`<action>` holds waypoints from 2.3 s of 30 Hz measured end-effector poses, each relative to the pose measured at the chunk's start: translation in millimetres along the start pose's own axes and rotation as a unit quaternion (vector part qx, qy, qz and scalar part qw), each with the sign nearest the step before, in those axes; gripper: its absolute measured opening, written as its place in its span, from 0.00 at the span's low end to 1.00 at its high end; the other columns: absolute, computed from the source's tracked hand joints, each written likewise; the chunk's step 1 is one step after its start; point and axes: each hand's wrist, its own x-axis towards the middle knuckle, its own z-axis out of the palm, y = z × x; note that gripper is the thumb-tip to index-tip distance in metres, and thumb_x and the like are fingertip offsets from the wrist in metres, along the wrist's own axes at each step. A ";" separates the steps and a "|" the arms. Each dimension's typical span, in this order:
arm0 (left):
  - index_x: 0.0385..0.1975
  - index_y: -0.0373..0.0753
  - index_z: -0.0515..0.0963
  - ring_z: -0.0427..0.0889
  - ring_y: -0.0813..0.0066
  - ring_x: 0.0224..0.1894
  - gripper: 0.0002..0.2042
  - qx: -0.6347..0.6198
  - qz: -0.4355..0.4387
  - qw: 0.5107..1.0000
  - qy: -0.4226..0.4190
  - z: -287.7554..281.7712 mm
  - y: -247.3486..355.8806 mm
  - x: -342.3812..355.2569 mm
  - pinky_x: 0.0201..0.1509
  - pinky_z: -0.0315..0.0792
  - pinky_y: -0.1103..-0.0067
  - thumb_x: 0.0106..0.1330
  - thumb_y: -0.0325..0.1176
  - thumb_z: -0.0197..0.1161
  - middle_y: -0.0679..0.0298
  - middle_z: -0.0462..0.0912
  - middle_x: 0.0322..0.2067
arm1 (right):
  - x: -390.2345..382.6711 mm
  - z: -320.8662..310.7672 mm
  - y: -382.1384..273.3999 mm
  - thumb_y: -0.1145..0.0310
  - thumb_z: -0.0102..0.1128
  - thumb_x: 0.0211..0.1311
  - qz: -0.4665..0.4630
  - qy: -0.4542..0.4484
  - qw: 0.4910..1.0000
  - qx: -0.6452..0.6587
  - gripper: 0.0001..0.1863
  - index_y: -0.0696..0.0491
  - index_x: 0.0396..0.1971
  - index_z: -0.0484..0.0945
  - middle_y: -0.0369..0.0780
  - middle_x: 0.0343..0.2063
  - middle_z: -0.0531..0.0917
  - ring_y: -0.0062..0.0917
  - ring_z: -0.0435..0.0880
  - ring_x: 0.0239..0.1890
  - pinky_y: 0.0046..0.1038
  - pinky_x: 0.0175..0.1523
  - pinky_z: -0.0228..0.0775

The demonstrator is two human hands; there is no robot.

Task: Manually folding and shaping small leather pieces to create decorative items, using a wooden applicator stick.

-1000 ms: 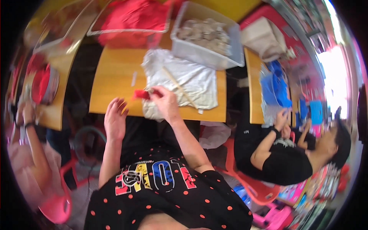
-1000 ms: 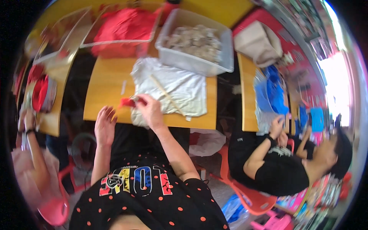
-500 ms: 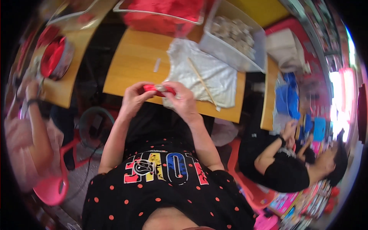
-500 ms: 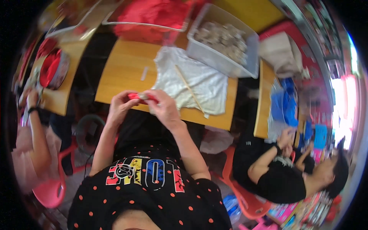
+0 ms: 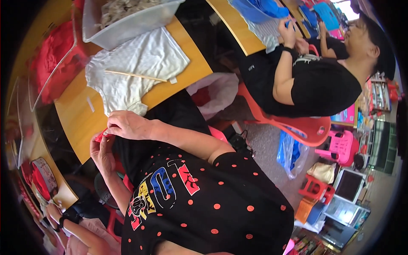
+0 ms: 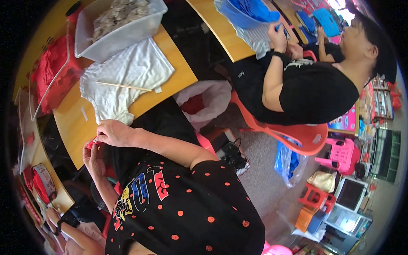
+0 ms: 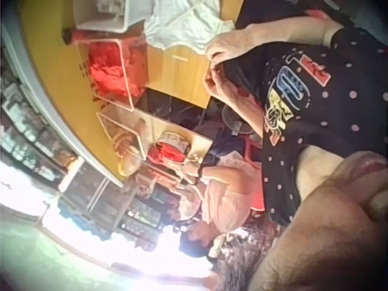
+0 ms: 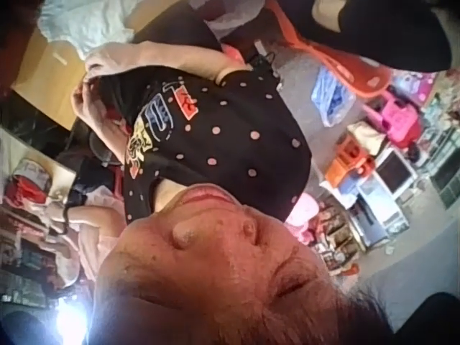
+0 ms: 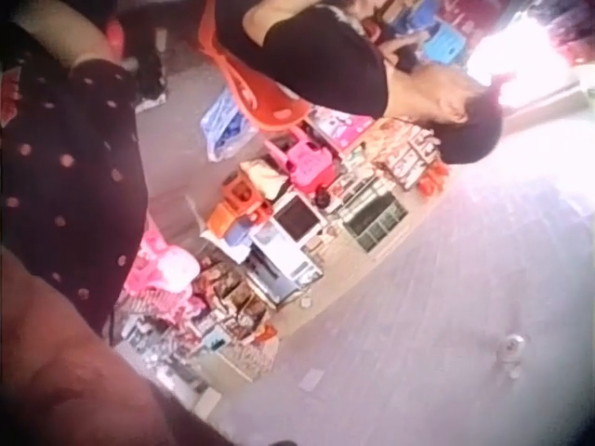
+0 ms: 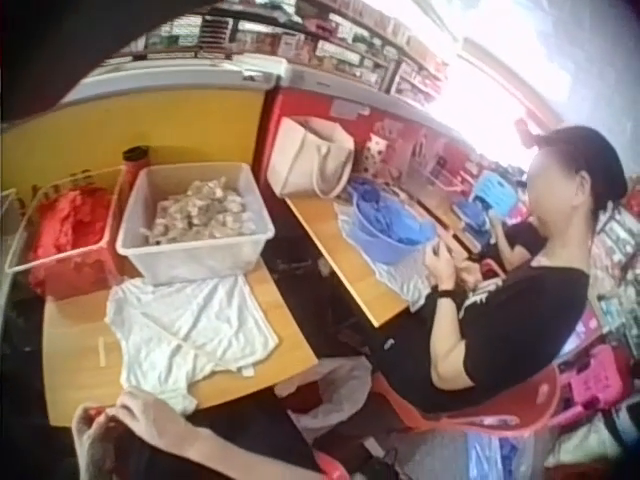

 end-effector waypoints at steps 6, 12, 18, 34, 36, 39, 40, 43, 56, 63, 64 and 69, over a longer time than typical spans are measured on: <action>0.46 0.32 0.72 0.79 0.71 0.44 0.12 0.027 -0.010 1.000 -0.001 23.6 3.2 -4.2 0.53 0.74 0.76 0.62 0.22 0.60 0.57 0.78 0.42 | -10.9 3.0 3.2 0.74 0.59 0.52 -0.061 0.139 0.988 0.027 0.04 0.58 0.25 0.76 0.43 0.27 0.78 0.39 0.79 0.32 0.35 0.37 0.72; 0.45 0.30 0.72 0.79 0.74 0.41 0.13 0.075 -0.039 0.996 0.001 24.9 -4.2 -0.2 0.50 0.74 0.79 0.61 0.22 0.62 0.59 0.78 0.39 | -16.0 -9.5 10.8 0.72 0.61 0.52 -0.120 0.087 0.989 -0.025 0.04 0.55 0.26 0.76 0.41 0.27 0.77 0.35 0.79 0.33 0.32 0.37 0.72; 0.47 0.30 0.72 0.80 0.71 0.43 0.14 0.038 -0.046 0.998 -0.008 27.8 -0.2 -2.7 0.50 0.75 0.78 0.61 0.22 0.61 0.57 0.79 0.41 | -14.5 -29.8 6.2 0.64 0.66 0.49 -0.134 0.023 0.989 -0.059 0.10 0.54 0.28 0.79 0.41 0.32 0.77 0.34 0.79 0.37 0.33 0.42 0.72; 0.39 0.31 0.78 0.79 0.76 0.38 0.10 0.048 -0.082 0.995 0.017 23.4 8.3 -0.6 0.46 0.72 0.81 0.57 0.21 0.63 0.63 0.80 0.36 | -9.4 -20.5 4.4 0.65 0.66 0.49 -0.087 -0.100 0.987 -0.095 0.11 0.55 0.29 0.78 0.41 0.31 0.77 0.36 0.79 0.35 0.34 0.40 0.72; 0.38 0.31 0.78 0.78 0.77 0.37 0.09 0.049 -0.061 0.997 0.002 25.1 9.4 3.2 0.45 0.72 0.82 0.57 0.21 0.63 0.63 0.80 0.34 | -10.2 -12.7 8.9 0.67 0.66 0.49 -0.105 -0.014 0.994 -0.018 0.11 0.56 0.31 0.77 0.42 0.30 0.77 0.37 0.79 0.34 0.35 0.39 0.72; 0.36 0.31 0.79 0.78 0.78 0.36 0.07 0.059 -0.012 0.998 -0.020 23.2 15.8 10.5 0.44 0.73 0.83 0.58 0.22 0.63 0.64 0.80 0.33 | -7.2 -11.1 -6.0 0.70 0.67 0.49 -0.076 -0.005 0.997 0.021 0.15 0.57 0.36 0.74 0.43 0.31 0.77 0.38 0.79 0.36 0.33 0.41 0.72; 0.35 0.31 0.79 0.78 0.79 0.35 0.06 0.069 0.015 0.997 -0.027 21.4 18.9 9.2 0.43 0.73 0.84 0.58 0.22 0.63 0.64 0.80 0.33 | -6.7 -9.2 -12.6 0.71 0.67 0.49 -0.061 0.006 0.997 0.051 0.17 0.57 0.39 0.74 0.44 0.32 0.77 0.38 0.79 0.37 0.33 0.42 0.71; 0.36 0.31 0.78 0.78 0.79 0.36 0.07 0.086 0.003 0.996 -0.008 17.1 23.2 11.3 0.43 0.73 0.84 0.59 0.23 0.63 0.64 0.79 0.35 | -0.4 -7.8 -19.7 0.72 0.67 0.49 -0.050 -0.007 0.998 0.043 0.21 0.57 0.43 0.71 0.45 0.36 0.78 0.39 0.79 0.41 0.32 0.46 0.71; 0.60 0.35 0.60 0.74 0.65 0.53 0.28 -0.088 0.074 0.990 0.086 16.5 39.3 -17.5 0.52 0.72 0.72 0.69 0.50 0.49 0.55 0.72 0.50 | 55.2 -35.0 -45.7 0.77 0.64 0.53 0.101 -0.123 0.895 0.417 0.11 0.60 0.38 0.79 0.36 0.34 0.83 0.19 0.81 0.39 0.22 0.47 0.72; 0.50 0.33 0.71 0.78 0.71 0.45 0.16 -0.059 -0.032 0.996 0.053 29.8 29.7 -15.3 0.48 0.72 0.78 0.69 0.37 0.52 0.59 0.78 0.43 | 66.5 -35.0 -11.9 0.76 0.62 0.54 0.115 0.111 0.980 0.118 0.11 0.60 0.38 0.79 0.36 0.31 0.83 0.16 0.79 0.33 0.19 0.40 0.71; 0.48 0.32 0.72 0.78 0.72 0.44 0.14 -0.045 -0.050 0.997 0.044 34.0 28.1 -10.8 0.48 0.72 0.78 0.68 0.35 0.53 0.59 0.79 0.42 | 64.6 -31.9 -6.5 0.76 0.64 0.54 0.120 0.112 0.971 0.173 0.11 0.60 0.38 0.79 0.36 0.32 0.82 0.16 0.79 0.34 0.18 0.41 0.70; 0.48 0.34 0.73 0.78 0.74 0.46 0.13 -0.191 -0.036 0.980 0.049 62.9 35.7 2.8 0.50 0.72 0.78 0.67 0.33 0.56 0.61 0.79 0.44 | 52.2 -13.2 -17.9 0.79 0.63 0.55 0.172 0.061 0.921 0.344 0.11 0.61 0.39 0.76 0.38 0.35 0.81 0.18 0.79 0.36 0.19 0.47 0.71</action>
